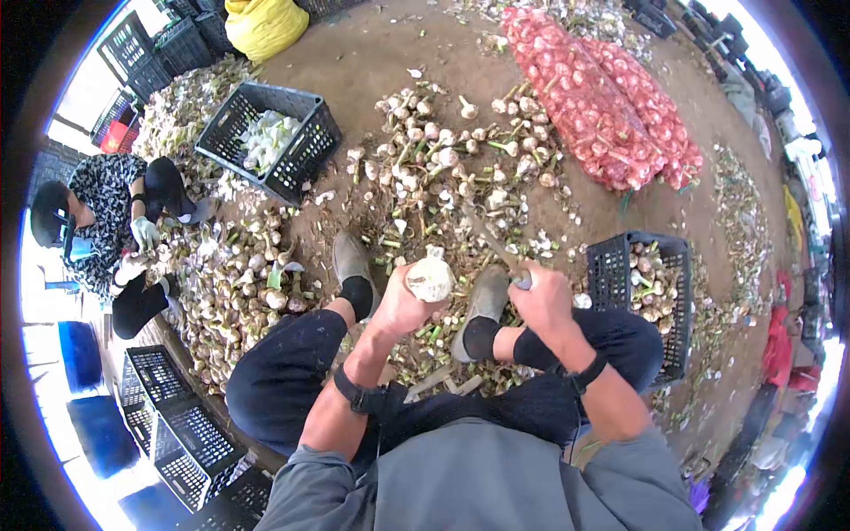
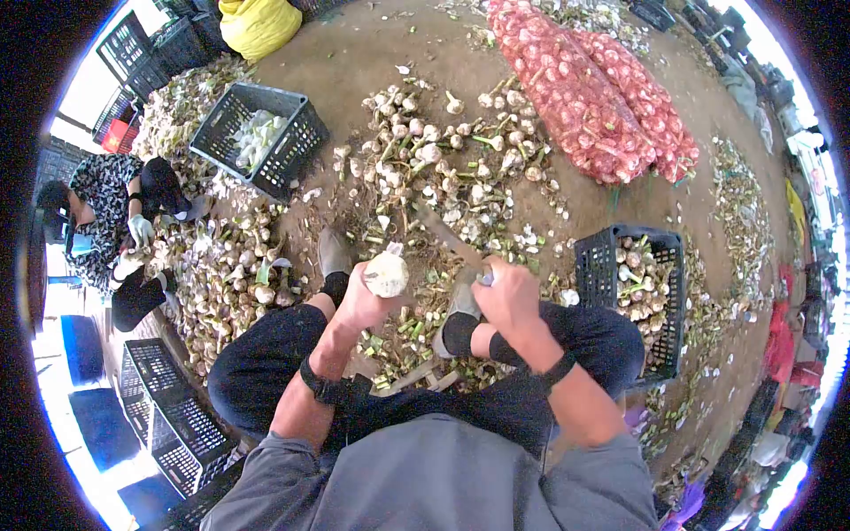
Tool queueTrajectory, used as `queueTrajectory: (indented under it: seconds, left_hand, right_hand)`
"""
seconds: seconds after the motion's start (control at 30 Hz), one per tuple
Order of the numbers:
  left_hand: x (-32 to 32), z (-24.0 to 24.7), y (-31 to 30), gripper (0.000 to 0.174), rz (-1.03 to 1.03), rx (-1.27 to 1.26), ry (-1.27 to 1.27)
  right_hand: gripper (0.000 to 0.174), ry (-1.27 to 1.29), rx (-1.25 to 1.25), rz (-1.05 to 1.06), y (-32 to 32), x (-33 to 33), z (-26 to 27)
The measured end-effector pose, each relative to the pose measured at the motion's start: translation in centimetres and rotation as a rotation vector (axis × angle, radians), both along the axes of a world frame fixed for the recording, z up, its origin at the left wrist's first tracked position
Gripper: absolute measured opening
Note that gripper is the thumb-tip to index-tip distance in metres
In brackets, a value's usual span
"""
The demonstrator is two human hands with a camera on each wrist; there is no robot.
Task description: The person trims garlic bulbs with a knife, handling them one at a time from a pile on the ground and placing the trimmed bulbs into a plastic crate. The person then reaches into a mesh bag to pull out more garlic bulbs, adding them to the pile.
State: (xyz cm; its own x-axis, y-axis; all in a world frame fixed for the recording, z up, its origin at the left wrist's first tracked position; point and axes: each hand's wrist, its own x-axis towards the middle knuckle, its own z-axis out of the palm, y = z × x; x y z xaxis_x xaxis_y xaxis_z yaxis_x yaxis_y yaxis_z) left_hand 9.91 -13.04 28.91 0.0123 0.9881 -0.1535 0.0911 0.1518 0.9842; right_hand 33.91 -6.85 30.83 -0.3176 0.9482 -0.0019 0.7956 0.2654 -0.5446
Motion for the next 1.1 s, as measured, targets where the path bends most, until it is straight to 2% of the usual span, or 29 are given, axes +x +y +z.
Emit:
queueTrajectory:
  seconds: [0.03, 0.07, 0.1, 0.17, 0.23, 0.3, 0.37, 0.4, 0.43, 0.47, 0.5, 0.53, 0.57, 0.63, 0.67, 0.77, 0.83, 0.87, 0.9, 0.97, 1.0, 1.03, 1.1]
  left_hand:
    - [-0.1, 0.1, 0.3, 0.029, 0.003, 0.005, 0.000]
    - [-0.1, 0.1, 0.4, 0.030, -0.008, 0.000, 0.113]
    - [0.0, 0.1, 0.4, 0.031, -0.023, -0.006, 0.225]
    - [0.2, 1.2, 0.4, 0.035, -0.059, -0.014, 0.276]
    - [0.4, 1.4, 0.2, 0.045, -0.159, -0.053, 0.301]
    - [0.5, 1.8, -0.3, 0.049, -0.202, -0.079, 0.312]
    - [0.6, 3.0, -0.5, 0.053, -0.160, 0.077, 0.361]
    - [0.7, 3.5, -0.8, 0.052, -0.091, 0.097, 0.249]
    - [0.9, 2.8, -1.1, 0.048, 0.024, 0.089, 0.006]
    - [0.6, 2.4, -1.8, 0.046, 0.104, 0.064, -0.049]
    - [0.3, 2.1, -2.3, 0.043, 0.183, 0.040, -0.105]
    - [0.3, 2.0, -2.2, 0.047, 0.150, 0.276, 0.061]
    - [0.7, 2.3, -2.3, 0.050, 0.097, 0.327, 0.179]
    - [2.1, 1.8, -2.2, 0.049, 0.099, 0.426, 0.208]
    - [2.9, 2.5, -2.2, 0.038, 0.129, 0.420, 0.216]
    - [4.0, 2.0, -1.4, 0.035, 0.227, 0.445, 0.283]
    - [3.9, 1.7, -0.9, 0.031, 0.288, 0.465, 0.309]
    - [3.6, 1.3, -0.6, 0.030, 0.295, 0.365, 0.328]
    - [3.4, 1.1, -0.5, 0.029, 0.301, 0.265, 0.346]
    - [2.7, 1.5, -0.3, 0.025, 0.311, 0.222, 0.278]
    - [2.2, 1.2, -0.5, 0.023, 0.253, 0.205, 0.342]
    - [1.7, 0.7, -0.8, 0.022, 0.189, 0.184, 0.405]
    - [0.7, -0.4, -1.1, 0.021, 0.142, 0.270, 0.490]
  right_hand:
    - [0.016, 0.175, -0.111, -0.070, -0.2, -0.6, 0.2]
    - [0.023, 0.447, -0.495, -0.132, -0.5, -0.9, 0.6]
    - [0.023, 0.447, -0.496, -0.137, -0.7, -1.3, 1.0]
    - [0.025, 0.976, -0.973, -0.304, -1.2, -2.9, 2.1]
    - [0.025, 1.004, -0.913, -0.282, -1.5, -4.2, 2.5]
    - [0.021, 0.863, -0.871, -0.164, -1.7, -4.9, 2.6]
    - [0.022, 0.889, -0.877, -0.148, -1.9, -5.2, 1.8]
    - [0.021, 1.034, -0.967, -0.182, -1.8, -5.3, 1.8]
    - [0.021, 1.178, -1.055, -0.220, -1.6, -5.3, 1.9]
    - [0.022, 1.293, -1.145, -0.244, -1.5, -5.0, 1.1]
    - [0.022, 1.291, -1.140, -0.241, -1.6, -4.8, 0.9]
    - [0.022, 1.385, -1.205, -0.241, -1.7, -4.7, 0.7]
    - [0.022, 1.477, -1.274, -0.241, -1.8, -4.8, 0.6]
    - [0.024, 1.461, -1.296, -0.251, -1.7, -5.0, 0.2]
    - [0.024, 1.483, -1.314, -0.246, -1.9, -5.1, 0.0]
    - [0.027, 1.509, -1.344, -0.223, -2.3, -5.7, -0.2]
    - [0.028, 1.354, -1.295, -0.326, -2.1, -6.1, 0.2]
    - [0.026, 1.169, -1.086, -0.414, -1.9, -5.9, -1.4]
    - [0.026, 1.168, -1.089, -0.410, -2.2, -5.6, -1.8]
    - [0.022, 0.488, -0.255, -0.139, -2.5, -5.4, -1.0]
    - [0.022, 0.372, -0.211, -0.059, -2.6, -5.1, -0.5]
    - [0.022, 0.369, -0.220, -0.062, -3.0, -5.2, 0.2]
    - [0.022, 0.232, 0.011, 0.131, -3.3, -5.8, 1.3]
